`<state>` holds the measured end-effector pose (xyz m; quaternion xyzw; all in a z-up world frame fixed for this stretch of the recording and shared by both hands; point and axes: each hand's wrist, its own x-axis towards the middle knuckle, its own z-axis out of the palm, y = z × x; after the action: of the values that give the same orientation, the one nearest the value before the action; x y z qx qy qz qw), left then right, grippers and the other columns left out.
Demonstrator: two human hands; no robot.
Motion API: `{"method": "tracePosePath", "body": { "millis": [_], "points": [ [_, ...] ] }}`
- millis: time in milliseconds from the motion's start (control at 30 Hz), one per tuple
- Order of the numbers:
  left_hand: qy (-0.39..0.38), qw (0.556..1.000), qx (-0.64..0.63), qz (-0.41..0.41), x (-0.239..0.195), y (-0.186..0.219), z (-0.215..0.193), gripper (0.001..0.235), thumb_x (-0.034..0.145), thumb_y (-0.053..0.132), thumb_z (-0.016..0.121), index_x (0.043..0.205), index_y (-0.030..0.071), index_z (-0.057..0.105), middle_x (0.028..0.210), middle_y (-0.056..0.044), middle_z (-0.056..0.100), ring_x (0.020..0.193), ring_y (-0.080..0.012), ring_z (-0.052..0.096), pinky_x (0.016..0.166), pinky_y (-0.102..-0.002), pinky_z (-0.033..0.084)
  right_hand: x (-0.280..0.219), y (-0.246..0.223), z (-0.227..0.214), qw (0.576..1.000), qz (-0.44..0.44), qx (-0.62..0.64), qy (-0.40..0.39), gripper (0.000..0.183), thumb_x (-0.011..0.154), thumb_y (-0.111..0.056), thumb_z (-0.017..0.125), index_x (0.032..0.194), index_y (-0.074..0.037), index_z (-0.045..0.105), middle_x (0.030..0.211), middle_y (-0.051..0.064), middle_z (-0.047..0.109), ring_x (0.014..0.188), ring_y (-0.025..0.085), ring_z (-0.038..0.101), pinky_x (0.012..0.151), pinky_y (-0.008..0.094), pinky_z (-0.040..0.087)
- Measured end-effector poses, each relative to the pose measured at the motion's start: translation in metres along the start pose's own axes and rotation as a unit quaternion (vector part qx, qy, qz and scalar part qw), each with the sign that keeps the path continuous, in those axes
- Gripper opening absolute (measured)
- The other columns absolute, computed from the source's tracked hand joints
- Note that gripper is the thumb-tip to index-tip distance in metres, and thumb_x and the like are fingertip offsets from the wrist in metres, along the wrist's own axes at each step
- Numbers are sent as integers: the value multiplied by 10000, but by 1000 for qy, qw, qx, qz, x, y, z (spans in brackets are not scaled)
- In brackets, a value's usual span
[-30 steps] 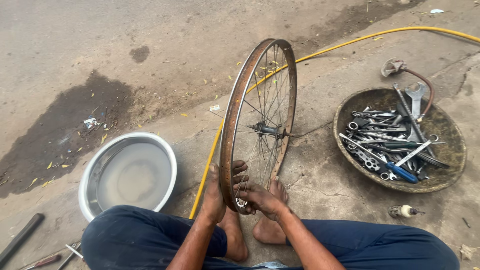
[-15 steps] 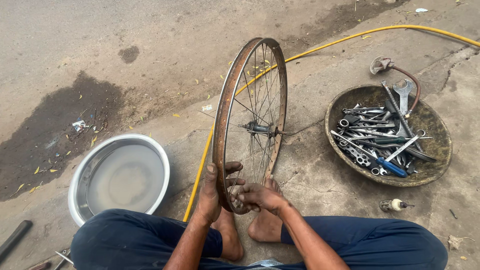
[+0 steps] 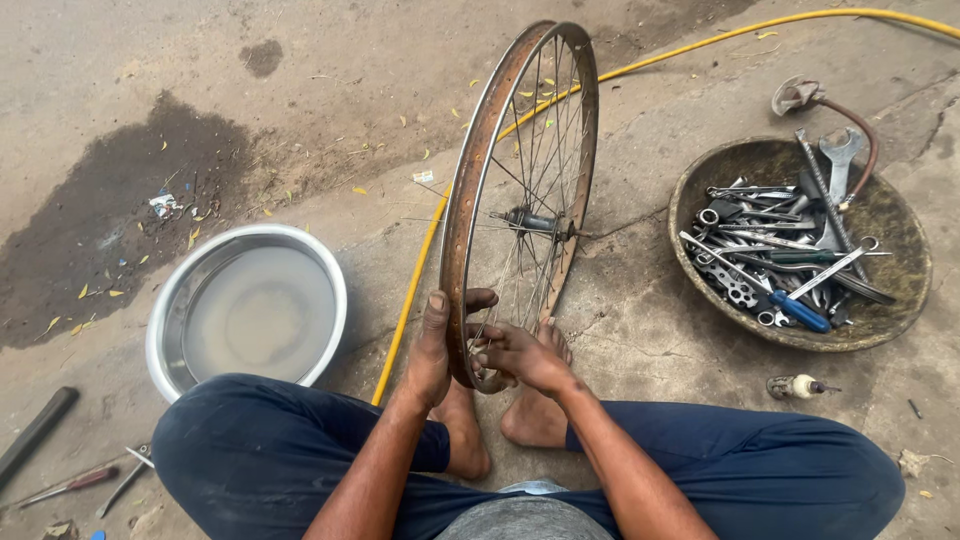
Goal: The person sits on the ground and uses a small metal tool to scrape the inner surface of a bicycle wheel rim. They rotate the wheel to access different sections and continue scraping along the rim's circumference.
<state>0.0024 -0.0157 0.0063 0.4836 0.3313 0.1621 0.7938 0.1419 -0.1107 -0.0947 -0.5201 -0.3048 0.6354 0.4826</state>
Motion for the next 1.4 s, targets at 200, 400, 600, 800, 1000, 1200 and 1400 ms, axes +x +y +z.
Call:
{"method": "tracePosePath", "body": {
  "millis": [200,400,600,800,1000,1200,1400],
  "points": [
    [12,997,-1,71,6,2,-2,1096,753,929,421,1317,6,598,1308,-151,646,950,-206,677,627,-298,566,9,11,-10,989,18,143,-27,341,1040,-226,691,1147,98,681,807,53,701,543,103,546,473,242,422],
    [6,996,-55,67,3,-3,-6,1064,780,900,476,1319,-9,595,1313,-150,632,960,-205,662,641,-326,592,4,-1,9,922,21,-353,159,350,922,-244,672,1241,-104,707,730,45,739,577,48,650,591,196,464],
    [-15,997,-65,27,2,-2,-9,1080,802,902,467,1379,0,604,1090,-244,619,851,-267,669,664,-365,639,9,1,11,991,-5,123,-56,451,991,-179,665,1401,-2,600,824,74,648,571,84,577,492,207,449],
    [-3,996,-39,74,6,2,-5,1112,760,917,497,1340,-29,564,1322,-167,606,979,-218,651,662,-376,625,6,0,-4,994,44,-35,95,480,887,-154,628,1359,-91,568,921,55,786,741,23,765,646,201,602],
    [11,996,6,93,3,-1,-8,1135,774,943,421,1344,-27,569,1319,-188,619,1000,-248,684,632,-353,609,5,-7,2,974,126,-181,52,450,1004,-313,692,1151,110,736,845,121,736,737,148,703,701,304,564],
    [0,997,-11,79,1,4,-6,1121,777,923,445,1346,-36,557,1329,-185,595,1040,-226,661,697,-372,651,7,-13,16,992,76,42,94,485,919,-226,699,1348,-61,543,942,32,738,733,98,634,623,289,437],
    [9,995,-14,97,3,-1,-3,1114,806,913,470,1341,-59,570,1315,-218,623,991,-253,678,702,-352,618,3,-2,-3,993,-7,-55,106,387,958,-174,671,1288,26,644,947,14,759,772,-3,701,649,179,563]
  ]
}}
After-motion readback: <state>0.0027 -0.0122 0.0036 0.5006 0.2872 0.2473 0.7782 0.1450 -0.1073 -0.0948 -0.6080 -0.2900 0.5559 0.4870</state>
